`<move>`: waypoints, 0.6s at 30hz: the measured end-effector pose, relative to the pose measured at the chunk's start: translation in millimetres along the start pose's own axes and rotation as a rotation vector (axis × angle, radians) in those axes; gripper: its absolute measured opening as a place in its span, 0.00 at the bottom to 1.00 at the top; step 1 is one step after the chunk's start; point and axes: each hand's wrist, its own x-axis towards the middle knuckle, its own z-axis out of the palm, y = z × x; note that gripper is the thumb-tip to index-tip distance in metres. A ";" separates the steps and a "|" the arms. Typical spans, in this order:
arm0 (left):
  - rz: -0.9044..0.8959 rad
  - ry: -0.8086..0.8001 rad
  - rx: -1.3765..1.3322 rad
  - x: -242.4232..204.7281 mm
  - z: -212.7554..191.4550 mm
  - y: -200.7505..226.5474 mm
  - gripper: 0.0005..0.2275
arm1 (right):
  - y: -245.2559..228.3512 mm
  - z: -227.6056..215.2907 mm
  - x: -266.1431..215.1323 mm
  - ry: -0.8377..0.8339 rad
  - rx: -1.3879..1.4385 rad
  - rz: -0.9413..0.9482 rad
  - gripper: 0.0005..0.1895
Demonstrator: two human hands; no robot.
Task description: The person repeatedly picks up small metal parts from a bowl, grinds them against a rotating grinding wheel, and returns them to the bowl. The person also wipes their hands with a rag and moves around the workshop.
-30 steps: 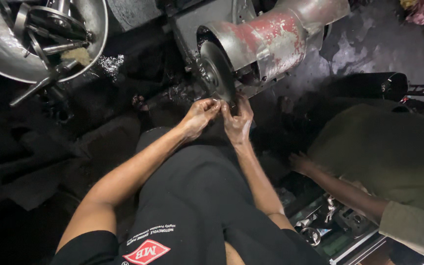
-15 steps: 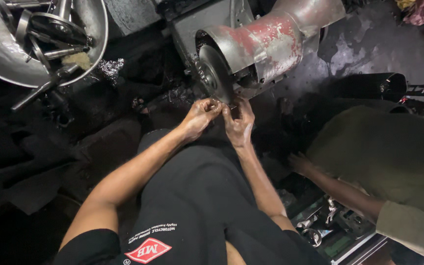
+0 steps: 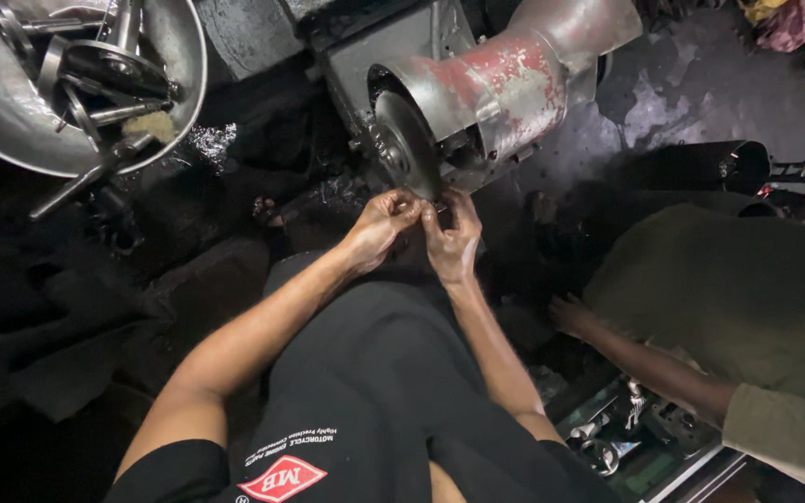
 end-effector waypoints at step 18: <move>-0.203 0.036 0.011 -5.9 9.1 15.8 0.07 | -0.3 1.0 0.8 0.036 0.006 -0.011 0.16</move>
